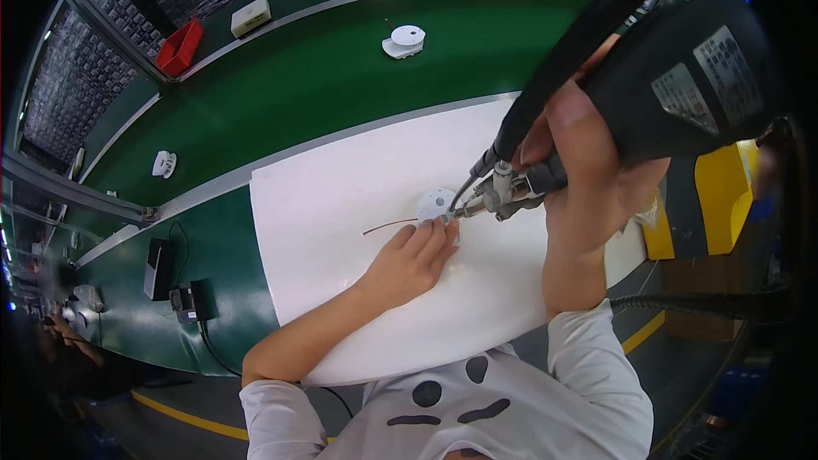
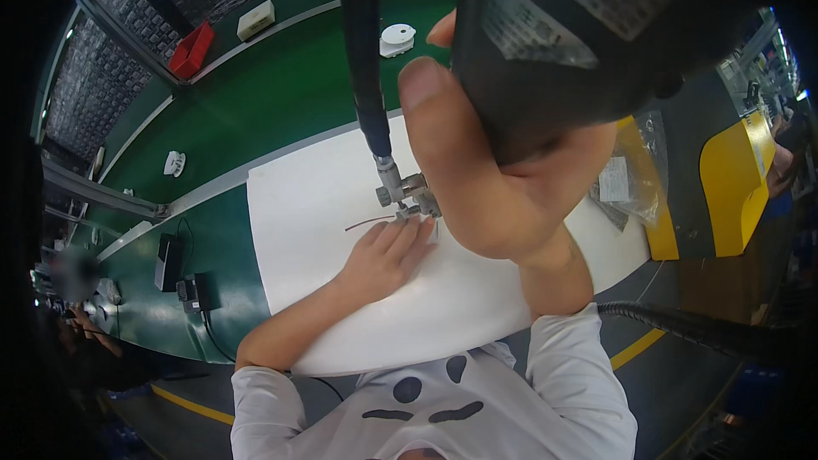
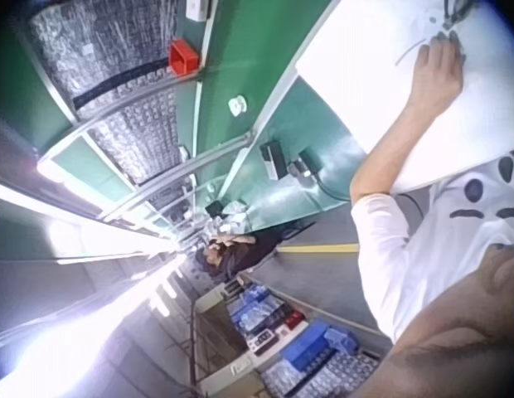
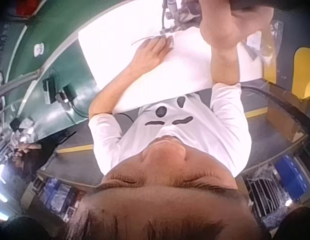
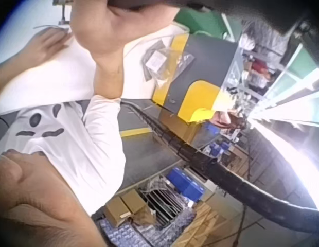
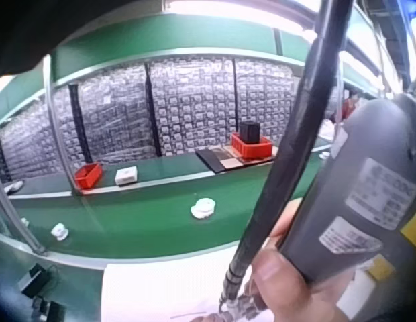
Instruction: The person solders wire leads onto small circular electronic components using a specialized soldering tool on an assembly line.
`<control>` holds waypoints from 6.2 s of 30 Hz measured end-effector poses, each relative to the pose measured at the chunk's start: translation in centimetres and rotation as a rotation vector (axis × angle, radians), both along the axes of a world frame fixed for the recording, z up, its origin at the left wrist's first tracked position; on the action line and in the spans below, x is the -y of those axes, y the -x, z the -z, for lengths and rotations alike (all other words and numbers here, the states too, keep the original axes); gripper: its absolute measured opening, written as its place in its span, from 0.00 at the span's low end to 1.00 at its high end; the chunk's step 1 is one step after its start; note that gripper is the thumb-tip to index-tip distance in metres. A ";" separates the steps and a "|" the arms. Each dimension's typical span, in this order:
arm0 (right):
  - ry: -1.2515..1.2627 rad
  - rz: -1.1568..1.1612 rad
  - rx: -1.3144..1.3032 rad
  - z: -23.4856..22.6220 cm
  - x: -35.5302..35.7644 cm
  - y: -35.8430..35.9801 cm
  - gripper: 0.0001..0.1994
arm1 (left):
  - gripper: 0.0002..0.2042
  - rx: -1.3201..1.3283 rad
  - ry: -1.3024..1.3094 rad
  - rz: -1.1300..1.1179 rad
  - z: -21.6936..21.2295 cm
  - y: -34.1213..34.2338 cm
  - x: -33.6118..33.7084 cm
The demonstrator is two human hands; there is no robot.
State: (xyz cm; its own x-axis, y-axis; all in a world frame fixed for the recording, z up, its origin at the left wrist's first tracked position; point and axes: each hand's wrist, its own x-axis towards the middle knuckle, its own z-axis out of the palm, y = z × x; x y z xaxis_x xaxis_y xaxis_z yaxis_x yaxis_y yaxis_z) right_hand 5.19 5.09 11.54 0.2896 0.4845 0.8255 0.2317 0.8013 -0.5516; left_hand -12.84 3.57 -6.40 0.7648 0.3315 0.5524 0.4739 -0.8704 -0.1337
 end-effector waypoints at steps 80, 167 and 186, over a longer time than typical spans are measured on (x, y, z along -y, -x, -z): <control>-0.012 0.072 0.051 1.0 -0.3 1.4 0.11 | 0.15 0.222 0.264 0.184 0.2 0.8 -0.7; 0.188 0.121 -0.233 -1.2 2.0 2.2 0.17 | 0.18 0.241 0.146 0.192 0.4 1.4 -0.3; 0.131 0.022 -0.052 -0.3 1.4 3.0 0.18 | 0.17 0.162 0.276 0.189 0.1 2.0 0.0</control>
State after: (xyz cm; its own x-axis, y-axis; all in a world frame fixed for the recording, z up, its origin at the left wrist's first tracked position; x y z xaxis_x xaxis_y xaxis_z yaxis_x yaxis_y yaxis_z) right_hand 2.16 3.71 11.89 0.3421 0.5804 0.7390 0.2164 0.7166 -0.6630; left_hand -14.82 3.54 -6.49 0.7367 0.3461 0.5809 0.2967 -0.9374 0.1823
